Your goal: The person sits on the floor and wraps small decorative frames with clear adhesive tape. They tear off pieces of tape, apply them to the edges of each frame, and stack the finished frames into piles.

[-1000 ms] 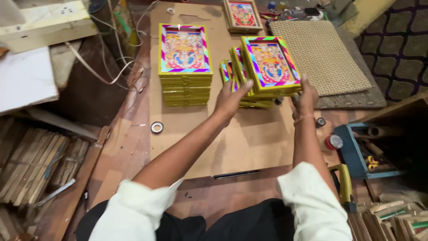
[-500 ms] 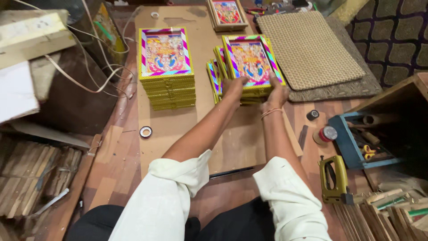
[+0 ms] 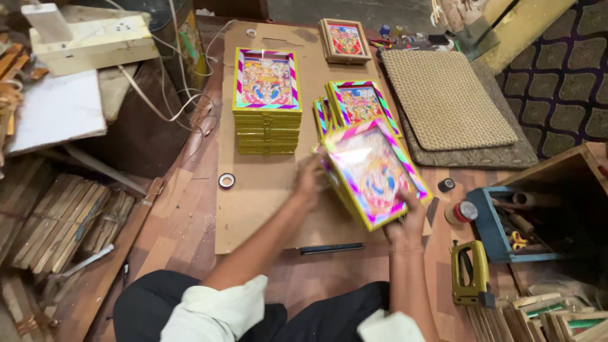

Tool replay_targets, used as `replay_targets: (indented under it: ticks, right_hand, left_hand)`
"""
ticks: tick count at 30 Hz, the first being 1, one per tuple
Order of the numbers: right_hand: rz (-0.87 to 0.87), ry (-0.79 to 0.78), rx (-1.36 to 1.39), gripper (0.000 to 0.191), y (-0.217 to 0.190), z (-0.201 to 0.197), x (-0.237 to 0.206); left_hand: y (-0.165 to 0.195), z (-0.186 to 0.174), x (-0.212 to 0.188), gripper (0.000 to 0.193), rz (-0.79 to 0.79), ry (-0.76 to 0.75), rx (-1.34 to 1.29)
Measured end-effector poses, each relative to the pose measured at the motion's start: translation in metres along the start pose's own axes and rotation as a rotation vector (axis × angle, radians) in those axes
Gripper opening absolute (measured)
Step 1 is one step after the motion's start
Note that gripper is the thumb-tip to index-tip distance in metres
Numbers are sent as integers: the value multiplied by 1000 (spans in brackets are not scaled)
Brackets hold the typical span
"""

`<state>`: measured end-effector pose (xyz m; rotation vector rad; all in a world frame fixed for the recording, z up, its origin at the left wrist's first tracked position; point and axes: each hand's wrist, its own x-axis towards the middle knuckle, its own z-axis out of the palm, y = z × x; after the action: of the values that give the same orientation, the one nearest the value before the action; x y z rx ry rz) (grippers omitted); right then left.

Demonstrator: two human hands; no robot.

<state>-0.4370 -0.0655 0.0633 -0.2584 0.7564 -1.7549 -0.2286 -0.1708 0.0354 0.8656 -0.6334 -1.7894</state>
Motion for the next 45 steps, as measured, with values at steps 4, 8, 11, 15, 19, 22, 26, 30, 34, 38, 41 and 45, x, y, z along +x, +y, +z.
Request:
replay_targets:
  ticks: [4,8,11,15,19,22,26,30,34,38,41,45]
  right_hand:
    - [19,-146,-127,69,21,-5,-49]
    - [7,-333,-260,71,58,10,-54]
    - [-85,-484,-506,80,80,27,-44]
    - [-33,-459,-858,96,93,34,-39]
    - [-130,-568,-1067,102,97,11,-42]
    - [-61,-606,-1170,100,108,-14,-44]
    - [-100,-611,-1143,79,125,-33,-45]
    - [85,-450,-1052,75,129,-27,-44]
    - [119,-353,-1092,81,129,-24,-45]
    - [-134,-465,-1302,78,129,-33,-46]
    - [-279,-420,-1327,92,127,-34,-49]
    - [-346,-436,-1271,102,113,-24,-56]
  left_hand:
    - [55,-70,-19,75,-114,-180,417]
    - [95,-123,-45,92,46,-352,869]
    - [102,-156,-73,109,142,-236,1085]
    - [87,-180,-102,116,282,-143,1121]
    - [74,-186,-109,132,337,-108,1033]
    - [67,-186,-113,141,374,-116,1031]
    - [64,-184,-119,132,410,-165,1053]
    - [69,-182,-121,118,472,-205,1101]
    - [73,-181,-123,105,343,-187,1080]
    - [70,-175,-124,51,246,-288,1160]
    - [64,-168,-123,52,175,-239,1074]
    - [63,-173,-123,61,108,-223,831]
